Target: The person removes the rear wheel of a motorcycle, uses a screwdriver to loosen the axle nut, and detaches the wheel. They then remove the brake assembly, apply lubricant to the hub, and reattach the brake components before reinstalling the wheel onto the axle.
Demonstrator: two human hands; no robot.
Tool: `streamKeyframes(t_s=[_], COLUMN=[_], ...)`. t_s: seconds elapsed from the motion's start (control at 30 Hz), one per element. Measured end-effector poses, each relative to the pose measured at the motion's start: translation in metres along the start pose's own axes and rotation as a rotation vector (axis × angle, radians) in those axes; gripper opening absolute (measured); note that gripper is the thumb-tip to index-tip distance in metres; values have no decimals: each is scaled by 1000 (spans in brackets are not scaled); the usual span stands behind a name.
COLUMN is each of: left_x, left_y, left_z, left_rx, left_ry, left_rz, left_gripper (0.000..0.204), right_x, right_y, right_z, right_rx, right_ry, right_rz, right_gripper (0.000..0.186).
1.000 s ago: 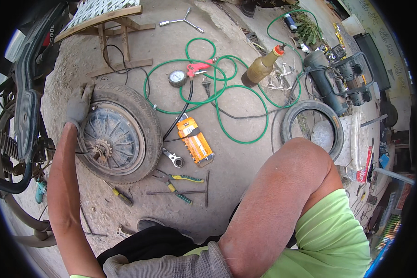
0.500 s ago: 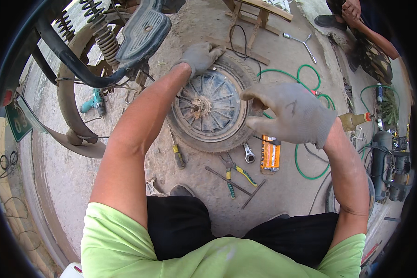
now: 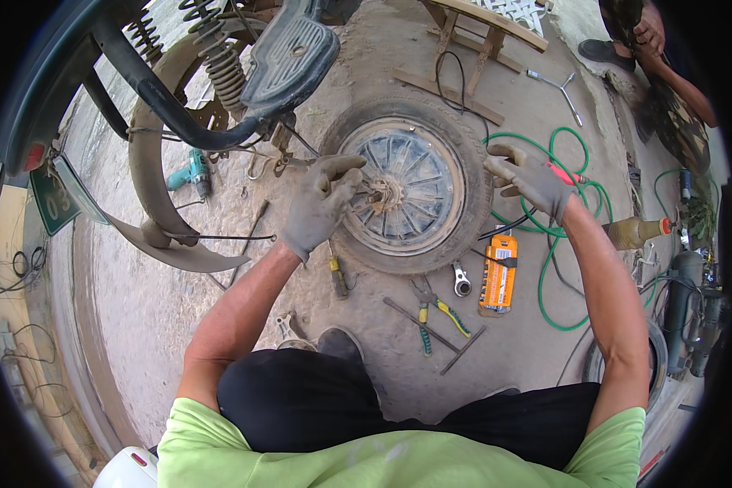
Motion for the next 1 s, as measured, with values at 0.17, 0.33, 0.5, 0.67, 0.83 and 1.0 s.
streamKeyframes(t_s=[0.17, 0.33, 0.5, 0.67, 0.83, 1.0], left_x=[68, 125, 139, 142, 135, 159], left_y=[-46, -58, -52, -64, -65, -100], left_z=[-25, -43, -31, -34, -39, -53], left_rx=[-204, -246, -223, -121, -113, -245], left_ry=[-121, 62, 108, 92, 143, 170], left_rz=[-196, -278, -354, -306, -350, -433], left_gripper=[32, 42, 43, 45, 46, 50], right_x=[-25, -49, -68, -16, -26, 28], right_y=[27, 49, 60, 5, -28, -73], right_z=[24, 60, 61, 80, 116, 149], right_rx=[-80, 14, -115, -91, 36, 58], right_ry=[175, 636, 633, 646, 879, 967], right_rz=[-71, -25, -20, 41, 209, 227], right_gripper=[89, 82, 68, 50, 43, 40])
Point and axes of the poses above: each hand's wrist, its own y-axis towards the middle knuckle, its own z-axis out of the palm, x = y × z, the point moved 3 cm from there along y, towards the middle knuckle, and after that the axes turned 1 degree about -z, right-handed, at the moved point
